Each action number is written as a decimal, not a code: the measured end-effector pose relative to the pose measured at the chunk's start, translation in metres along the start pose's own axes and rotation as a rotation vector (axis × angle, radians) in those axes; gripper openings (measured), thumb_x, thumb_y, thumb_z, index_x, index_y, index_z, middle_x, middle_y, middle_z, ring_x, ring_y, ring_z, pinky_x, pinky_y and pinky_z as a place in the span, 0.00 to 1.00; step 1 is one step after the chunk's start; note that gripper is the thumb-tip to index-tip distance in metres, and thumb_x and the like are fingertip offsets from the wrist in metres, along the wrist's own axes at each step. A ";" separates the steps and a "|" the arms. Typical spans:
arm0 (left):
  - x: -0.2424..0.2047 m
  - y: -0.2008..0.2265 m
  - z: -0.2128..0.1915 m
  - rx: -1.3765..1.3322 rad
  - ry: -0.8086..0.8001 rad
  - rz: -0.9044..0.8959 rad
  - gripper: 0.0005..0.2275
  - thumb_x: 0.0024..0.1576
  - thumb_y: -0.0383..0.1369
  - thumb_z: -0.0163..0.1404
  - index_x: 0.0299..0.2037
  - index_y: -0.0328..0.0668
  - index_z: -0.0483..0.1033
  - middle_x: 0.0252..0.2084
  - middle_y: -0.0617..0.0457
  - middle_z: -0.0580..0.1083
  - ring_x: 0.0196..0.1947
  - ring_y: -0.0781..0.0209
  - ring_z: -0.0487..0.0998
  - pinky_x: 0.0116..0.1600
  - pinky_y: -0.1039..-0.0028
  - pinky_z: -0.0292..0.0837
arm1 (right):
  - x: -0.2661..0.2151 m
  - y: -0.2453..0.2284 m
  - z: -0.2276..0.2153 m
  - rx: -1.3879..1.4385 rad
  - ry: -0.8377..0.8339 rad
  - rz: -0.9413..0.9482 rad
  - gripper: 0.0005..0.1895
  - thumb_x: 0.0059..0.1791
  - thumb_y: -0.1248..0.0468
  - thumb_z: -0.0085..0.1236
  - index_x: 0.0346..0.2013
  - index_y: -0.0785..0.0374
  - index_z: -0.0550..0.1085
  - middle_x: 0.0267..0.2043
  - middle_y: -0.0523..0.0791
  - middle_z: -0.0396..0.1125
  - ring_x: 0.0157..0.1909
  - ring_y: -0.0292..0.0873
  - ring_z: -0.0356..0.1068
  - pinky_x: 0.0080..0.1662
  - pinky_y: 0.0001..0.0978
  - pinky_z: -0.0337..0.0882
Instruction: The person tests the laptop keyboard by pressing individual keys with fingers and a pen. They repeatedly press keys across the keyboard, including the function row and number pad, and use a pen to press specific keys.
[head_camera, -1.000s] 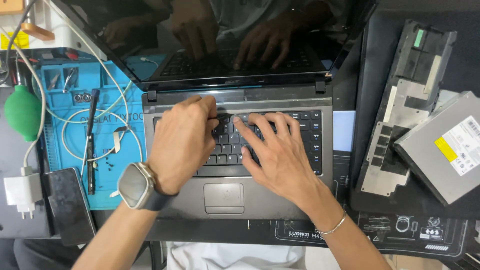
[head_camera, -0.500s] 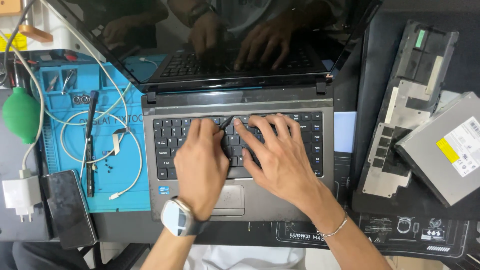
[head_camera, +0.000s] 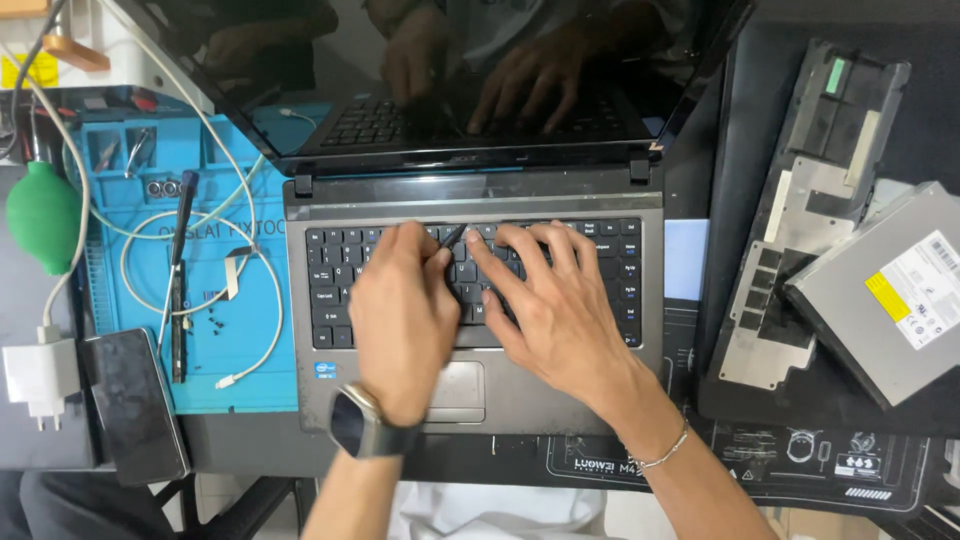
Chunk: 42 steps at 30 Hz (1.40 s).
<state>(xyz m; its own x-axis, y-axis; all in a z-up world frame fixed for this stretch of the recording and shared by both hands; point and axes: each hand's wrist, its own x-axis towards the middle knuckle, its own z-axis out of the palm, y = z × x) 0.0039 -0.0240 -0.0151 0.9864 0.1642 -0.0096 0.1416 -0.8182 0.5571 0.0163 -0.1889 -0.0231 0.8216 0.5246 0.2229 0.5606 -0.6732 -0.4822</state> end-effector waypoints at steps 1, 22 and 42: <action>0.001 0.002 -0.002 0.002 0.003 0.000 0.04 0.60 0.26 0.52 0.38 0.39 0.68 0.38 0.46 0.73 0.35 0.38 0.77 0.38 0.53 0.71 | -0.001 0.000 0.001 0.001 0.002 -0.003 0.28 0.48 0.63 0.61 0.62 0.64 0.71 0.55 0.50 0.64 0.57 0.54 0.62 0.62 0.53 0.59; 0.003 0.006 -0.010 0.143 0.055 0.139 0.04 0.57 0.22 0.51 0.37 0.36 0.68 0.37 0.45 0.72 0.34 0.40 0.77 0.33 0.55 0.71 | -0.003 0.003 -0.001 0.033 -0.026 0.018 0.28 0.48 0.62 0.59 0.63 0.63 0.71 0.56 0.49 0.64 0.58 0.53 0.61 0.61 0.50 0.59; -0.009 0.022 0.008 0.117 0.056 0.162 0.13 0.46 0.19 0.51 0.40 0.35 0.65 0.41 0.41 0.71 0.38 0.34 0.77 0.35 0.51 0.72 | -0.003 0.007 -0.008 0.128 -0.056 0.035 0.26 0.47 0.64 0.59 0.60 0.64 0.72 0.58 0.50 0.64 0.59 0.56 0.60 0.63 0.50 0.59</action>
<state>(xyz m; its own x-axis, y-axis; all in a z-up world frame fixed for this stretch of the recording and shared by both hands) -0.0015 -0.0478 -0.0096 0.9913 0.0530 0.1201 -0.0063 -0.8944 0.4473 0.0184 -0.1999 -0.0202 0.8316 0.5325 0.1578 0.5109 -0.6219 -0.5935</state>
